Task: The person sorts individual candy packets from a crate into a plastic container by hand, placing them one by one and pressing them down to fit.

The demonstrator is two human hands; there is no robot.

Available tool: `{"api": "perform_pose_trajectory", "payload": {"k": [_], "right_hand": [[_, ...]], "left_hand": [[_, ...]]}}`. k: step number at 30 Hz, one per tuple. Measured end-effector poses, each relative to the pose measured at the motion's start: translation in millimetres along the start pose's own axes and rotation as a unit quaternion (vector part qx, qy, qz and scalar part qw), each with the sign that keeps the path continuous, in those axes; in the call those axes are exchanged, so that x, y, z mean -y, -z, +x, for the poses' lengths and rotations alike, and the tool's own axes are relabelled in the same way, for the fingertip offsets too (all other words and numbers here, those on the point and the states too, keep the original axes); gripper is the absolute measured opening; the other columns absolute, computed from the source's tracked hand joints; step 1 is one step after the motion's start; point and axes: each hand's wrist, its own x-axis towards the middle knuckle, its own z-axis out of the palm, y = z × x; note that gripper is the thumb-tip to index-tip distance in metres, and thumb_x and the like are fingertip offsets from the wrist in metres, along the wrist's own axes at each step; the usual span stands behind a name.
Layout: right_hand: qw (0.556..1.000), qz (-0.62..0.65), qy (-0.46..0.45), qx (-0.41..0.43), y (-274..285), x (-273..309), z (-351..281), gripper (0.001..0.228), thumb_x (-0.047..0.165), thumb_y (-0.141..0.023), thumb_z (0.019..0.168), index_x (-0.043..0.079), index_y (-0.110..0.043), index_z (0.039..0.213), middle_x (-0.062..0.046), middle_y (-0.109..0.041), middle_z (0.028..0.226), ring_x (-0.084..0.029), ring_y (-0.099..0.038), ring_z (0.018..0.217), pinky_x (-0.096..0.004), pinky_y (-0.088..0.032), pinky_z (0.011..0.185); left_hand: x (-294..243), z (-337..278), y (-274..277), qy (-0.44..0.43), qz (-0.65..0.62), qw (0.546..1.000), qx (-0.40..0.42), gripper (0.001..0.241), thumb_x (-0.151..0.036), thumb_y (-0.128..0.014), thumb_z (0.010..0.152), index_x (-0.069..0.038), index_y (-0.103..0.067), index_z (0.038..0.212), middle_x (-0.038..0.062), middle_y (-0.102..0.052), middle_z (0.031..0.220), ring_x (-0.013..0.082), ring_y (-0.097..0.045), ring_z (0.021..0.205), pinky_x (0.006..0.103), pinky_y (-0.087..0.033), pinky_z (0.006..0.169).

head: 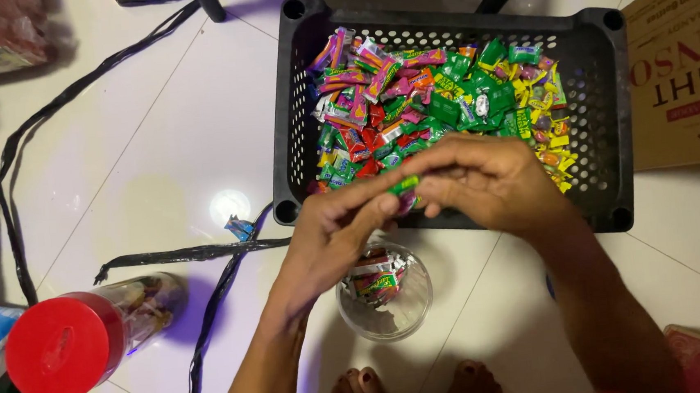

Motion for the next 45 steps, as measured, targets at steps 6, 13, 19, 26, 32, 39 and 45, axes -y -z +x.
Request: {"api": "perform_pose_trajectory", "payload": {"k": [6, 13, 19, 26, 32, 39, 45], "right_hand": [[0.997, -0.049, 0.035, 0.05, -10, 36, -14, 0.028, -0.001, -0.077, 0.085, 0.004, -0.074, 0.113, -0.01, -0.066, 0.118, -0.016, -0.069, 0.104, -0.026, -0.064, 0.083], [0.978, -0.147, 0.107, 0.1, -28, 31, -24, 0.023, 0.005, -0.078, 0.084, 0.009, -0.074, 0.107, -0.006, -0.071, 0.105, -0.017, -0.072, 0.095, -0.029, -0.059, 0.082], [0.975, -0.197, 0.007, 0.106, -43, 22, -30, 0.021, 0.011, -0.077, 0.086, 0.01, -0.073, 0.106, -0.004, -0.074, 0.092, -0.019, -0.072, 0.079, -0.032, -0.056, 0.068], [0.954, -0.248, 0.146, 0.082, -44, 17, -35, 0.028, 0.014, -0.079, 0.08, 0.007, -0.072, 0.106, -0.012, -0.069, 0.097, -0.028, -0.068, 0.088, -0.038, -0.055, 0.073], [0.946, -0.307, 0.041, -0.092, 15, -26, -31, 0.018, 0.01, -0.071, 0.094, 0.008, -0.074, 0.112, -0.009, -0.074, 0.098, -0.024, -0.073, 0.084, -0.034, -0.057, 0.073], [0.94, -0.334, 0.054, 0.036, 10, -126, -24, 0.028, 0.025, -0.066, 0.092, 0.008, -0.075, 0.113, -0.011, -0.076, 0.109, -0.032, -0.067, 0.106, -0.045, -0.05, 0.097], [0.909, -0.395, -0.009, 0.131, 16, -124, -26, 0.044, 0.033, -0.07, 0.09, 0.008, -0.069, 0.126, -0.017, -0.068, 0.117, -0.038, -0.056, 0.114, -0.053, -0.033, 0.109]], "left_hand": [[-6, -29, 0, 0.0, -0.089, 0.996, -0.017, 0.033, -0.005, -0.078, 0.089, -0.001, -0.073, 0.122, 0.005, -0.073, 0.113, 0.0089, -0.067, 0.09, 0.0256, -0.057, 0.078], [-7, -54, -6, -0.093, 0.017, 0.995, -0.034, 0.03, -0.003, -0.082, 0.087, 0.0, -0.07, 0.114, 0.009, -0.074, 0.113, 0.0129, -0.069, 0.098, 0.0265, -0.057, 0.088], [0, -64, 3, -0.018, 0.091, 0.995, -0.044, 0.024, -0.012, -0.079, 0.087, -0.004, -0.074, 0.11, 0.005, -0.081, 0.099, 0.0098, -0.075, 0.088, 0.0248, -0.059, 0.082], [24, -54, 7, -0.107, 0.221, 0.962, -0.121, 0.019, -0.014, -0.074, 0.092, -0.004, -0.075, 0.108, 0.006, -0.08, 0.1, 0.0142, -0.07, 0.085, 0.0305, -0.052, 0.076], [45, -10, 15, -0.004, 0.12, 0.987, -0.105, 0.02, -0.012, -0.066, 0.097, -0.007, -0.072, 0.115, 0.009, -0.078, 0.092, 0.0193, -0.073, 0.085, 0.0307, -0.057, 0.078], [103, 79, 5, -0.153, 0.375, 0.906, 0.118, 0.029, -0.02, -0.069, 0.091, -0.011, -0.074, 0.118, 0.011, -0.075, 0.114, 0.0325, -0.071, 0.107, 0.0424, -0.055, 0.097], [72, 73, 12, -0.008, 0.522, 0.814, 0.255, 0.041, -0.049, -0.057, 0.102, -0.016, -0.076, 0.116, 0.013, -0.066, 0.131, 0.0379, -0.043, 0.139, 0.0585, -0.024, 0.115]]}}
